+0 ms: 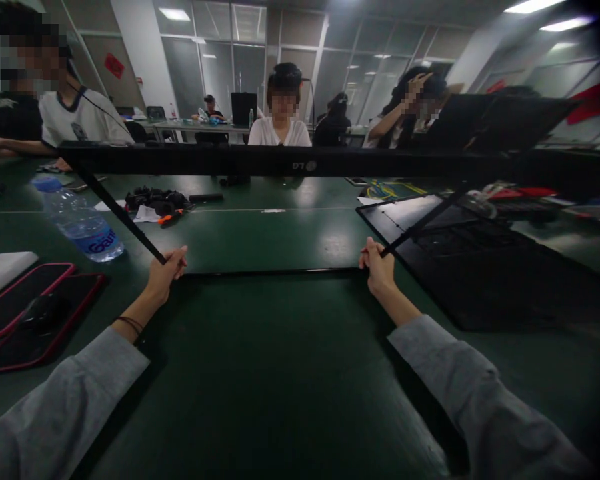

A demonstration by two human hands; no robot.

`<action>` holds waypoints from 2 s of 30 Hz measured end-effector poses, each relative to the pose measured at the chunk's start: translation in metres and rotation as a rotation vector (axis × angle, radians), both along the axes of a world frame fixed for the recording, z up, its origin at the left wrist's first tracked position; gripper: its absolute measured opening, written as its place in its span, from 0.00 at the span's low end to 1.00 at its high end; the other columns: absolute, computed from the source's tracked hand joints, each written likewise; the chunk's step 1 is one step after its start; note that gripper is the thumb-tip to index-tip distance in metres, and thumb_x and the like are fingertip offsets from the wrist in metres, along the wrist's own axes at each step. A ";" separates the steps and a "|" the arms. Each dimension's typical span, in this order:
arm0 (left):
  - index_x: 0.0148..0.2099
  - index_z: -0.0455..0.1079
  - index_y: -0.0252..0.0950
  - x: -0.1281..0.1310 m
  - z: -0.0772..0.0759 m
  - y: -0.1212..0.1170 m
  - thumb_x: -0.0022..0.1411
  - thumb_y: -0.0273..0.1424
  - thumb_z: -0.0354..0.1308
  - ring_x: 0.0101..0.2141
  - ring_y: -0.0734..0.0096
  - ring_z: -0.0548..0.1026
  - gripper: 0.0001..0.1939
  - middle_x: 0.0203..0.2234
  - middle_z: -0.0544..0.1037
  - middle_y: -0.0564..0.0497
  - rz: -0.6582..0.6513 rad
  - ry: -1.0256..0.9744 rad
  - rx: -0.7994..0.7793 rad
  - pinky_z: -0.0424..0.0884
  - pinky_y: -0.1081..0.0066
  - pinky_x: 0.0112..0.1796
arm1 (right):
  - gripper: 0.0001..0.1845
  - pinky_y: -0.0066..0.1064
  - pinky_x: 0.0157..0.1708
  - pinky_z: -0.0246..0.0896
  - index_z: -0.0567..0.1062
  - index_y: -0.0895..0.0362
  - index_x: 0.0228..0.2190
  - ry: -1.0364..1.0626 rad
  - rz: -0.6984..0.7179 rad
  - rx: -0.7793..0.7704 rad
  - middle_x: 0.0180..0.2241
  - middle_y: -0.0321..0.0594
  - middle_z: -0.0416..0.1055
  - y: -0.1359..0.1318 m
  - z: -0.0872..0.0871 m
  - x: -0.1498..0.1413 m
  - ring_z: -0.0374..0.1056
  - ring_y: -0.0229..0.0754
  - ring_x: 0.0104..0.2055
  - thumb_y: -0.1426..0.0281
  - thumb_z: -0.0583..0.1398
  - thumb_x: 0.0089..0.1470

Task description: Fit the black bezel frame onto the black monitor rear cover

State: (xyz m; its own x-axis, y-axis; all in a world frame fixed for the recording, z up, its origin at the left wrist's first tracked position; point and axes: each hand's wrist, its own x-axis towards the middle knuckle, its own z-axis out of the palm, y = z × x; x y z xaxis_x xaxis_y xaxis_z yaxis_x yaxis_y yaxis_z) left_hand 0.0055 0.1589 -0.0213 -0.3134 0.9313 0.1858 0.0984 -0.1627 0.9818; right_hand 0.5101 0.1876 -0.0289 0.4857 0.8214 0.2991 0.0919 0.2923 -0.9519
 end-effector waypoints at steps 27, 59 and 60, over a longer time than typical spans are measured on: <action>0.22 0.66 0.37 0.007 -0.001 -0.001 0.58 0.40 0.66 0.14 0.81 0.54 0.19 0.12 0.55 0.60 0.030 -0.074 0.003 0.53 0.75 0.17 | 0.29 0.28 0.13 0.37 0.59 0.50 0.22 -0.020 -0.156 -0.073 0.12 0.24 0.46 -0.004 0.008 -0.008 0.45 0.32 0.13 0.41 0.60 0.54; 0.41 0.72 0.33 0.009 0.003 0.001 0.47 0.36 0.72 0.18 0.84 0.58 0.21 0.21 0.65 0.61 0.030 -0.212 -0.015 0.58 0.76 0.23 | 0.14 0.41 0.45 0.66 0.69 0.53 0.41 -0.384 -0.238 -0.205 0.34 0.40 0.72 0.005 -0.021 0.012 0.71 0.46 0.38 0.66 0.61 0.51; 0.41 0.72 0.33 0.008 0.003 0.001 0.48 0.36 0.71 0.18 0.84 0.59 0.20 0.21 0.65 0.61 0.032 -0.195 -0.030 0.58 0.76 0.24 | 0.12 0.43 0.48 0.66 0.70 0.53 0.40 -0.422 -0.226 -0.216 0.35 0.42 0.73 0.006 -0.022 0.013 0.72 0.48 0.40 0.67 0.60 0.51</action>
